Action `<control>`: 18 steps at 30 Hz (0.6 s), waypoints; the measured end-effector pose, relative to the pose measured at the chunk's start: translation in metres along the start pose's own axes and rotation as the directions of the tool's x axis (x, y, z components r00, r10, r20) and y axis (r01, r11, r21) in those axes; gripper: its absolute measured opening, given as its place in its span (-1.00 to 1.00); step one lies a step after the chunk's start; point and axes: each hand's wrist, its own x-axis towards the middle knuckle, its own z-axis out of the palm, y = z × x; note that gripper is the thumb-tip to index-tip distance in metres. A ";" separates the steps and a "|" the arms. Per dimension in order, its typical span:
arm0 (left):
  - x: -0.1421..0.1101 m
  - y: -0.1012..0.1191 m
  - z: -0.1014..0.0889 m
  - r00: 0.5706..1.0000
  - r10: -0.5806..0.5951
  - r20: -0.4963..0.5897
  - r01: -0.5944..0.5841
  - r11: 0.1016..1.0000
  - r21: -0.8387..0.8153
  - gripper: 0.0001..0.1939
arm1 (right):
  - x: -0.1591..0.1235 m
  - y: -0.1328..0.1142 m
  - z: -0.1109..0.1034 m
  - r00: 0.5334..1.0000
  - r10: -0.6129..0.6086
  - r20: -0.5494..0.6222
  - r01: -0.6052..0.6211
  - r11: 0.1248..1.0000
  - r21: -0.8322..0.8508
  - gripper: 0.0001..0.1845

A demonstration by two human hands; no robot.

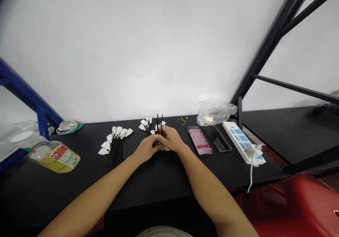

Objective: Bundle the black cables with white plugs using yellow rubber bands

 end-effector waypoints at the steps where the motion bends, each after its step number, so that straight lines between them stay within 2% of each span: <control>1: 0.000 0.000 0.001 1.000 0.015 -0.002 -0.015 1.000 0.010 -0.79 | 0.000 0.000 0.001 1.000 0.020 0.003 -0.020 1.000 0.001 -0.74; 6: -0.001 0.005 0.005 0.999 0.043 0.000 -0.043 0.998 0.041 -0.73 | 0.000 -0.004 0.005 0.985 0.154 -0.083 -0.148 0.986 0.075 -0.77; 9: -0.002 0.007 0.005 1.000 0.018 -0.003 -0.018 0.999 0.036 -0.73 | 0.001 -0.004 0.004 0.978 0.196 -0.074 -0.183 0.972 0.148 -0.66; 11: -0.002 0.007 0.004 1.000 0.003 -0.010 -0.003 1.000 0.022 -0.75 | 0.001 -0.002 0.004 0.980 0.188 -0.064 -0.177 0.973 0.148 -0.63; 14: -0.001 0.007 0.004 1.000 -0.005 -0.022 0.004 1.000 -0.004 -0.84 | 0.002 0.002 0.002 0.986 0.134 -0.102 -0.126 0.988 0.084 -0.78; 18: 0.001 0.006 0.003 0.999 -0.009 -0.037 0.009 1.000 -0.006 -0.84 | 0.001 0.002 0.001 0.987 0.071 -0.141 -0.064 0.997 0.050 -0.76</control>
